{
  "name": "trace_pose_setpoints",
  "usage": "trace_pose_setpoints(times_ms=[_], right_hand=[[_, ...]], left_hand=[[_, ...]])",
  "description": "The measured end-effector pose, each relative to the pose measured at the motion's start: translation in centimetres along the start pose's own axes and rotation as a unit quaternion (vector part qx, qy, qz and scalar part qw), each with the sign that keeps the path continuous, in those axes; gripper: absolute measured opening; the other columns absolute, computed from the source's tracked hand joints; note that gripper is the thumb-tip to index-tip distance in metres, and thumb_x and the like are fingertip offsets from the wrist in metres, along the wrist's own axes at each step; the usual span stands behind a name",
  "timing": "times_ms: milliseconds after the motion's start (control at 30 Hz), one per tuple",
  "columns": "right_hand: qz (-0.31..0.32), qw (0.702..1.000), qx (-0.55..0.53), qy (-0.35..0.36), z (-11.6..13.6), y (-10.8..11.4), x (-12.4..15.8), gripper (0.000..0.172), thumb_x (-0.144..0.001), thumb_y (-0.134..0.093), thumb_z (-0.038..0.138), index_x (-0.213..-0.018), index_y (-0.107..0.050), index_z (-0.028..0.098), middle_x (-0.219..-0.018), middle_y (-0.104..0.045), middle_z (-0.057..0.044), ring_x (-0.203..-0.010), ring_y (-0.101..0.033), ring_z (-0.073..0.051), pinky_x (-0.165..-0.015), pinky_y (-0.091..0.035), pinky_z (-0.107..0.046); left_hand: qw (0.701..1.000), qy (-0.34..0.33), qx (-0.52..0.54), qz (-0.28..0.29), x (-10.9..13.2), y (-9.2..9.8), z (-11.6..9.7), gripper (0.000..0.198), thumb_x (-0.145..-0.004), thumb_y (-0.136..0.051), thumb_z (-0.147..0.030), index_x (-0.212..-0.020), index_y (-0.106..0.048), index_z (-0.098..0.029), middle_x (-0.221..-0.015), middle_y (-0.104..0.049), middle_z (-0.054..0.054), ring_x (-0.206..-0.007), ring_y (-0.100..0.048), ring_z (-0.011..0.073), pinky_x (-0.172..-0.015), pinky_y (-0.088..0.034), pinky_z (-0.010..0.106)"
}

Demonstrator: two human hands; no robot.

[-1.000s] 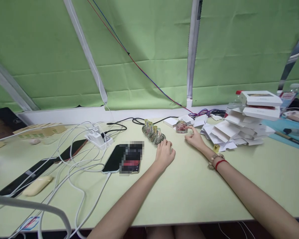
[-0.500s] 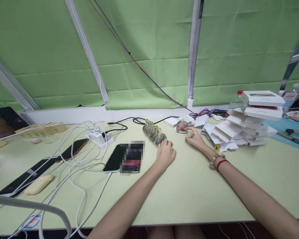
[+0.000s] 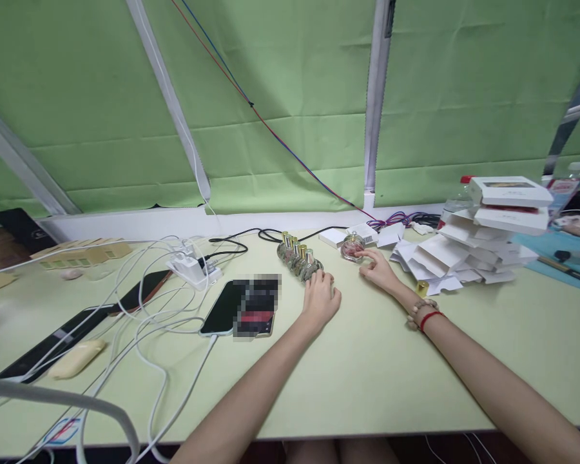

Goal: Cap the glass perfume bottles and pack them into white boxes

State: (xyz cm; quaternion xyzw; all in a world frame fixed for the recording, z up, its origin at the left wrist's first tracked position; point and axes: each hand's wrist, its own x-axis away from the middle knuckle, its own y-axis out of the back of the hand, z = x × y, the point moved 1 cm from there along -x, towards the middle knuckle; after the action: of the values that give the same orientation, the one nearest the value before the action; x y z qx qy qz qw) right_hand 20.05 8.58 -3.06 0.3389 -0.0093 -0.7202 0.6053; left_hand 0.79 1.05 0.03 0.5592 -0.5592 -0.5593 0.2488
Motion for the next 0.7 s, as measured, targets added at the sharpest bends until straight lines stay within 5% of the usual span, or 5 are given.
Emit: trace_pose_setpoints(times_ms=[400, 700], right_hand=[[0.043, 0.99, 0.133, -0.017, 1.7, 0.0, 0.9, 0.048, -0.068, -0.055, 0.014, -0.114, -0.066, 0.024, -0.132, -0.048, -0.008, -0.059, -0.055, -0.008, -0.069, -0.048, -0.031], [0.02, 0.997, 0.065, 0.024, 3.0, 0.3, 1.3, 0.019, -0.071, -0.055, 0.024, -0.074, -0.074, 0.023, -0.111, -0.062, -0.005, -0.058, -0.053, -0.009, -0.057, -0.044, -0.026]], left_hand=[[0.998, 0.045, 0.0, -0.047, 0.1, 0.1, 0.0, 0.023, -0.081, -0.046, -0.021, -0.102, -0.054, -0.016, -0.105, -0.052, 0.01, -0.103, -0.047, 0.0248, -0.09, -0.038, 0.039], [0.997, 0.047, 0.015, -0.055, 0.0, 0.0, 0.2, 0.024, -0.079, -0.045, -0.02, -0.101, -0.053, -0.015, -0.105, -0.053, 0.012, -0.104, -0.047, 0.0268, -0.09, -0.038, 0.041]])
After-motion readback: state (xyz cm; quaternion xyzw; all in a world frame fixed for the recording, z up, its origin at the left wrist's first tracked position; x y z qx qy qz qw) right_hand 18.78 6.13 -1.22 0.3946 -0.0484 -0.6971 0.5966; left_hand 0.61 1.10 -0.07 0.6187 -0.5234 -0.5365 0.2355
